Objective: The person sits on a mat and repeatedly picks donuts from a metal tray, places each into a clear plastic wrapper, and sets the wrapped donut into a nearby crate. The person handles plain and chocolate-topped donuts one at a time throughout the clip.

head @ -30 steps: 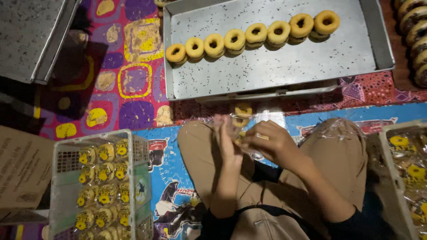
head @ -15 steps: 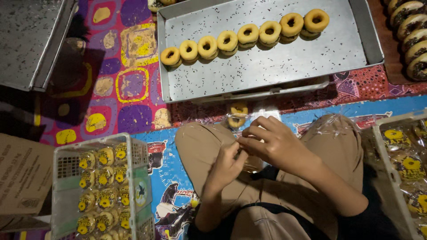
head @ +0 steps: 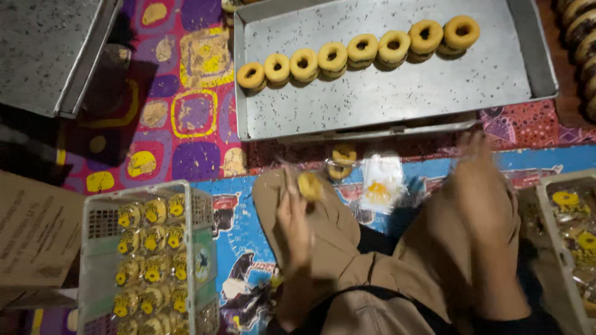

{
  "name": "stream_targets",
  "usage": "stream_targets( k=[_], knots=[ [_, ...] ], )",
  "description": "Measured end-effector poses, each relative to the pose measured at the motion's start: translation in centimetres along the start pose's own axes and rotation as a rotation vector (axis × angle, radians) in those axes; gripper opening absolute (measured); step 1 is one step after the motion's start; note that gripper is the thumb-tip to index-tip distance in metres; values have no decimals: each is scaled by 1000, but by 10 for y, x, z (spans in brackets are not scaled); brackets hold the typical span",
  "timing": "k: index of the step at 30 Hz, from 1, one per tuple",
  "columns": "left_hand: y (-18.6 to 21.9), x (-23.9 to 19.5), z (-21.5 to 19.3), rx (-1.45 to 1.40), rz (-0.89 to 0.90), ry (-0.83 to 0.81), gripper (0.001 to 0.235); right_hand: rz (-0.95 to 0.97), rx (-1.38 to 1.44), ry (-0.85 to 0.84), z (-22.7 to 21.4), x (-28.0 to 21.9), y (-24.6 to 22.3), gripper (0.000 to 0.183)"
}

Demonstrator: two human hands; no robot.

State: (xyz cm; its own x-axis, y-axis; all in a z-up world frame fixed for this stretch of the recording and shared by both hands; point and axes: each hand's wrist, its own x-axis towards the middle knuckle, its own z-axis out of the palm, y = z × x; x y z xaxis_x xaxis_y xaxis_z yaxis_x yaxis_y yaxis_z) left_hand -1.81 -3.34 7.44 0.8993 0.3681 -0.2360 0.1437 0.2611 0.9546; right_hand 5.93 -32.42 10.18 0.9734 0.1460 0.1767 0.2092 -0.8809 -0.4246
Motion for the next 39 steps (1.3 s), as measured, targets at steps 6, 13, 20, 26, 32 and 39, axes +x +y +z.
stream_targets(
  k=[6, 13, 20, 26, 32, 39],
  knots=[
    [-10, -34, 27, 379, 425, -84, 59, -108, 612, -144, 129, -36, -84, 103],
    [28, -4, -4, 345, -8, -46, 37, -104, 1200, -447, 135, -29, -97, 71],
    [20, 21, -19, 901, -420, 222, 30, 302, 1086, -169, 189, -26, -110, 26],
    [-60, 53, -88, 679, 510, 297, 13, 468, 1341, -132, 242, -29, -125, 20],
    [-127, 21, -130, 614, 134, 329, 34, 792, 1371, -390, 265, -95, -128, 31],
    [-124, 38, -91, 248, 44, -106, 44, -489, 271, 158, 189, -75, -77, 74]
  ],
)
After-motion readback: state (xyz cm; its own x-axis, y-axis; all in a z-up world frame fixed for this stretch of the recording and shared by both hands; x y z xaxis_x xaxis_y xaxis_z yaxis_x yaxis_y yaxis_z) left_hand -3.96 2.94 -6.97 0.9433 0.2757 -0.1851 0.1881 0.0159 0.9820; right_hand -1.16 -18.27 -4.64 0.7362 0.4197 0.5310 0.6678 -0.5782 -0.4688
